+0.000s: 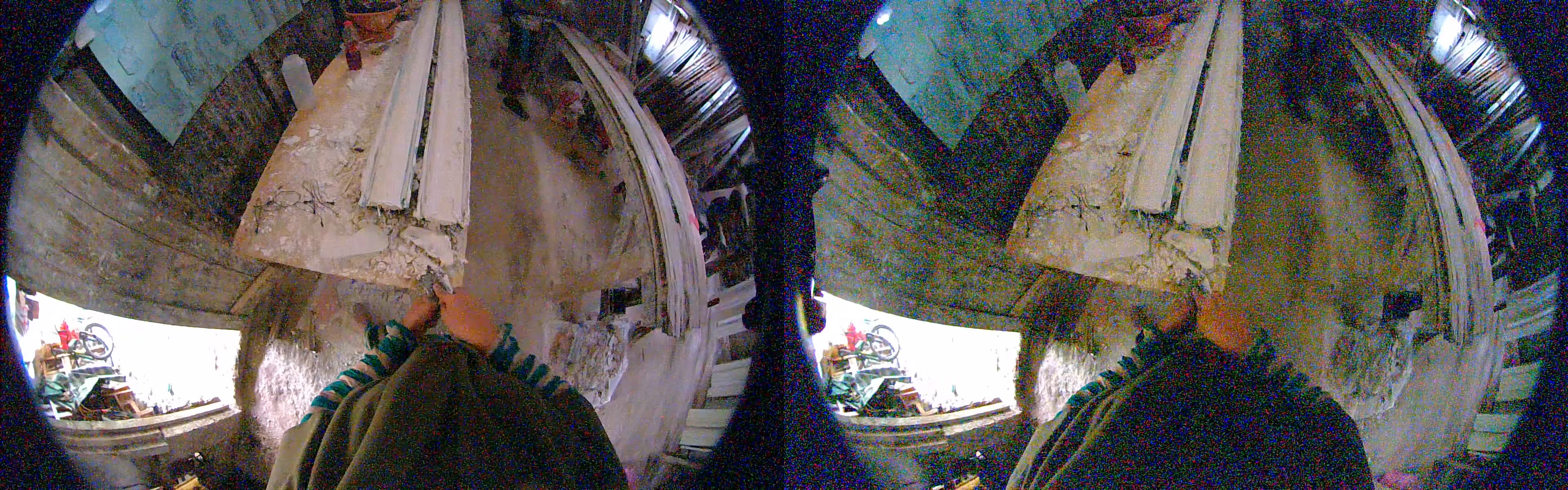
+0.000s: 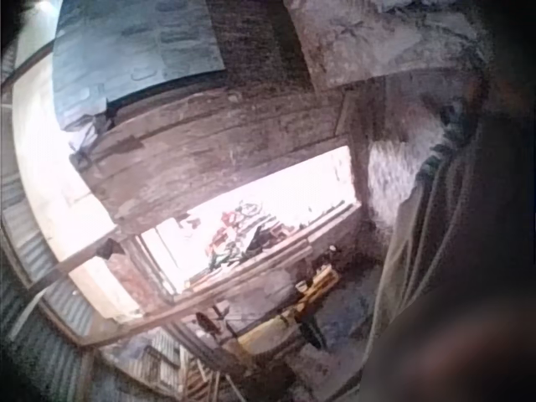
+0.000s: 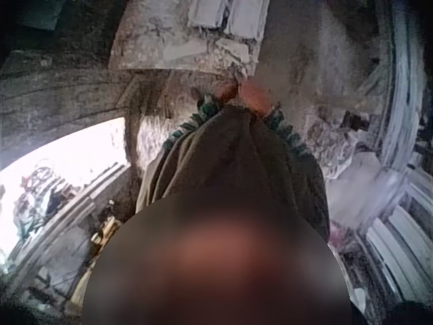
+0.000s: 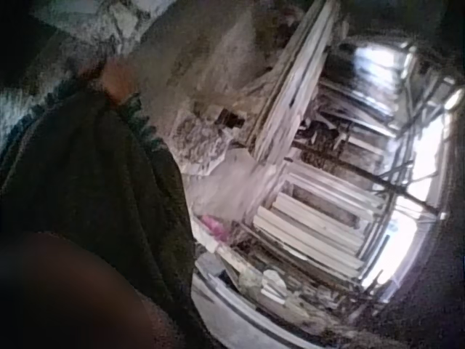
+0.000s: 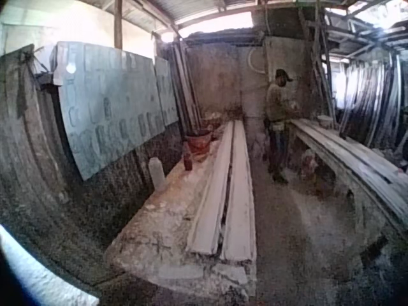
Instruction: The person scrapes plaster or paint residue from a white rectangular panel using a metal scraper. They hold the panel with one hand and scrape with the other, repeatedly removing flakes and debris from the surface.
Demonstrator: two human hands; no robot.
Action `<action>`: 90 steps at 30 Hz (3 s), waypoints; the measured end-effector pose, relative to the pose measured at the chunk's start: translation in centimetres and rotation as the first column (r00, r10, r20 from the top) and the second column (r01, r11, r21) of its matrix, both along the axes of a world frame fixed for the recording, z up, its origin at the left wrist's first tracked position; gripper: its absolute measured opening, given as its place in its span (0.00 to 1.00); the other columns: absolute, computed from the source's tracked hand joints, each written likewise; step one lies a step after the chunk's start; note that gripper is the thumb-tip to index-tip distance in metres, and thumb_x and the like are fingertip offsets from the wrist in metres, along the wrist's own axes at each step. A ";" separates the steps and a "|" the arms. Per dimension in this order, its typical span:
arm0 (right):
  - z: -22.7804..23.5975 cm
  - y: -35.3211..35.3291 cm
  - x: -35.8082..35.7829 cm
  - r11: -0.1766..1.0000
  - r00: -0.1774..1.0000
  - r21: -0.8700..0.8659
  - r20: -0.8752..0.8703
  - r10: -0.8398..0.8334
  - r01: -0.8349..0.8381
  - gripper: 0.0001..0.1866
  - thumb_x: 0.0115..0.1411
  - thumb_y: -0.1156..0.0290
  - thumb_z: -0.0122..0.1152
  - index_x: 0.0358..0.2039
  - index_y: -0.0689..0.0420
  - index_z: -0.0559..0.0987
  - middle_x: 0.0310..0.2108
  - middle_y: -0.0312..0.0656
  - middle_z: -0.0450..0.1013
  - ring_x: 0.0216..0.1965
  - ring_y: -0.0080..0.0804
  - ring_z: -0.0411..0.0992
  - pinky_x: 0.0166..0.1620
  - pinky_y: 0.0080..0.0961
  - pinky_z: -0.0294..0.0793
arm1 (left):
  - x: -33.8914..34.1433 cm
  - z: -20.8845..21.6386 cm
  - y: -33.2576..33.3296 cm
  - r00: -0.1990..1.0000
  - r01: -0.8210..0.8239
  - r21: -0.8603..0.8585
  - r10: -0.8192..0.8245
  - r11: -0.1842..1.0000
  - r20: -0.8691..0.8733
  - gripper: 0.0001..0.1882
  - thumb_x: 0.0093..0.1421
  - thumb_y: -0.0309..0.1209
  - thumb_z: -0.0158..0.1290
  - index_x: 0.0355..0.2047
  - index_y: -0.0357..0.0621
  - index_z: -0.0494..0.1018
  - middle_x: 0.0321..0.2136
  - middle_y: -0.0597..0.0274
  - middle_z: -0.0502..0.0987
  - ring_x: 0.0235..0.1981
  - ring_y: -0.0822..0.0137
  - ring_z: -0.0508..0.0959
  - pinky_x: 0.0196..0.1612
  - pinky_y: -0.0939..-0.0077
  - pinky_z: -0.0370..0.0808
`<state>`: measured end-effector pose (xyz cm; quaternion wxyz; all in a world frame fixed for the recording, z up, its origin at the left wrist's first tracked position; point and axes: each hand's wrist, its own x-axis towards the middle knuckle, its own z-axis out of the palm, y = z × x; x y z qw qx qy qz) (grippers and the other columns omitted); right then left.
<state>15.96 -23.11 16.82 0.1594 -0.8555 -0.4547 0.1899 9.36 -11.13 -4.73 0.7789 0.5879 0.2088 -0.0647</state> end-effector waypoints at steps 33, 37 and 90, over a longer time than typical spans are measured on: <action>0.7 -4.1 1.1 0.988 0.998 -0.152 -0.065 -0.011 0.001 0.20 0.58 0.65 0.46 0.51 0.51 0.73 0.30 0.54 0.73 0.33 0.54 0.72 0.36 0.43 0.71 | -0.1 1.0 -0.2 0.983 0.086 0.396 -0.143 0.914 0.117 0.13 0.57 0.41 0.48 0.28 0.46 0.75 0.15 0.70 0.68 0.13 0.76 0.62 0.14 0.80 0.58; -0.5 -0.9 1.0 0.997 0.997 0.046 -0.056 -0.060 0.063 0.21 0.58 0.65 0.46 0.52 0.52 0.72 0.28 0.56 0.73 0.32 0.55 0.72 0.35 0.44 0.71 | -0.2 1.1 0.0 1.000 0.001 -0.223 -0.007 0.975 -0.024 0.12 0.58 0.38 0.46 0.28 0.44 0.75 0.11 0.68 0.66 0.11 0.71 0.64 0.15 0.73 0.61; -1.2 1.5 3.3 0.988 1.000 0.152 -0.012 0.021 -0.019 0.19 0.59 0.63 0.45 0.49 0.52 0.74 0.32 0.55 0.74 0.31 0.54 0.72 0.35 0.46 0.71 | -0.1 0.4 0.5 0.964 0.037 0.434 -0.147 0.900 0.223 0.10 0.52 0.31 0.50 0.34 0.48 0.76 0.26 0.59 0.77 0.27 0.63 0.75 0.30 0.66 0.70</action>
